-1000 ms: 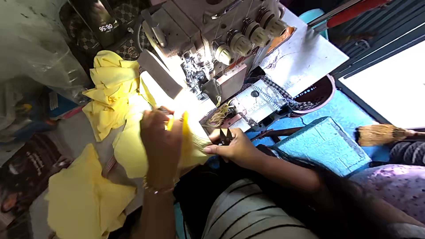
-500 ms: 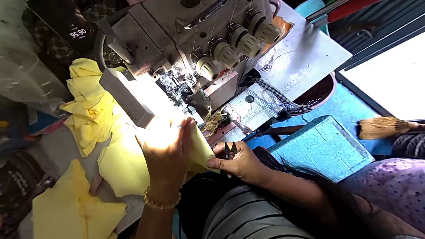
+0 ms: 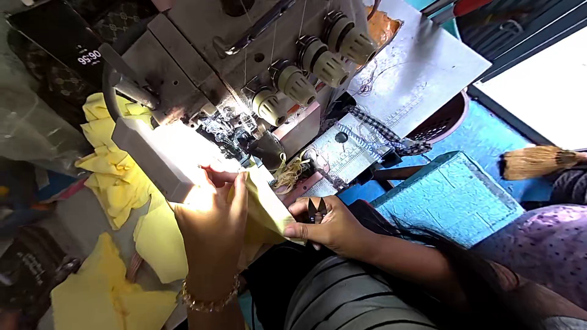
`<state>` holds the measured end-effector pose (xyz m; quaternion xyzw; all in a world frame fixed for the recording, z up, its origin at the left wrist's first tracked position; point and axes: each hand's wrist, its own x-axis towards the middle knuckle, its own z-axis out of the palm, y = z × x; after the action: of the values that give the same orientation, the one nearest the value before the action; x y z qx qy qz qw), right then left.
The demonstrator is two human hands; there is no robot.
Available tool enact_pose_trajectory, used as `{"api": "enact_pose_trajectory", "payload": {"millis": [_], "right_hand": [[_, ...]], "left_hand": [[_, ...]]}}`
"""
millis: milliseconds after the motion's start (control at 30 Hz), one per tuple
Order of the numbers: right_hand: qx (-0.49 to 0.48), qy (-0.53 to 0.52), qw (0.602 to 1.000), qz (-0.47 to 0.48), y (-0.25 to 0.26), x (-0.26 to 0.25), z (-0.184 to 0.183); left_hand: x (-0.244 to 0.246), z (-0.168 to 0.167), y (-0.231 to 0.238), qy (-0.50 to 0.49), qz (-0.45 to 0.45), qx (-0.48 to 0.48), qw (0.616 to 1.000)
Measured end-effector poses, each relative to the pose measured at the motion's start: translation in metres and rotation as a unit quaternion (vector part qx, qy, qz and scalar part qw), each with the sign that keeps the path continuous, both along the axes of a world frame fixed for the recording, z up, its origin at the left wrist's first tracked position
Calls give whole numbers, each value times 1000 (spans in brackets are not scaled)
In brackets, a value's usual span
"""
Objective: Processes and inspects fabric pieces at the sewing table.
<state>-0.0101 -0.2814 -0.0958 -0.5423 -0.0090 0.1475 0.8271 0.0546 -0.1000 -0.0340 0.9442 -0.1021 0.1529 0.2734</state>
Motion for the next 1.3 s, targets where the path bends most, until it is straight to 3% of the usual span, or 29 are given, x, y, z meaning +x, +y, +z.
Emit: {"api": "enact_pose_trajectory", "payload": {"millis": [167,367,467,600,733,800,867,933,1133,1300], "right_hand": [[-1,-7,1000,-18,-1,8,-1],[-6,-7,999,-32,-1,10,-3],[-25,-11,999,-25,2,18,-3],[-85,-23,996,-11,7,34,-7],[-50,-9,999,17,4,35,-6],[-17,35,998,58,4,30,-2],[-5,85,993,78,8,24,-1],[3,101,992,81,12,15,-4],[23,125,986,108,8,-15,-7],[-15,128,983,129,5,-27,-3]], "left_hand": [[3,-6,-3,-11,0,-52,999],[1,-17,0,-71,-5,-23,997],[-14,-33,7,-84,44,-49,994],[-52,-51,26,91,104,-250,958],[-76,-19,77,196,-2,-311,930],[-74,2,101,182,-4,-272,945],[-73,1,109,101,63,-121,986],[-77,-10,97,28,86,-16,996],[-111,-66,33,-95,-67,9,993],[-124,-88,33,-135,-64,31,988]]}}
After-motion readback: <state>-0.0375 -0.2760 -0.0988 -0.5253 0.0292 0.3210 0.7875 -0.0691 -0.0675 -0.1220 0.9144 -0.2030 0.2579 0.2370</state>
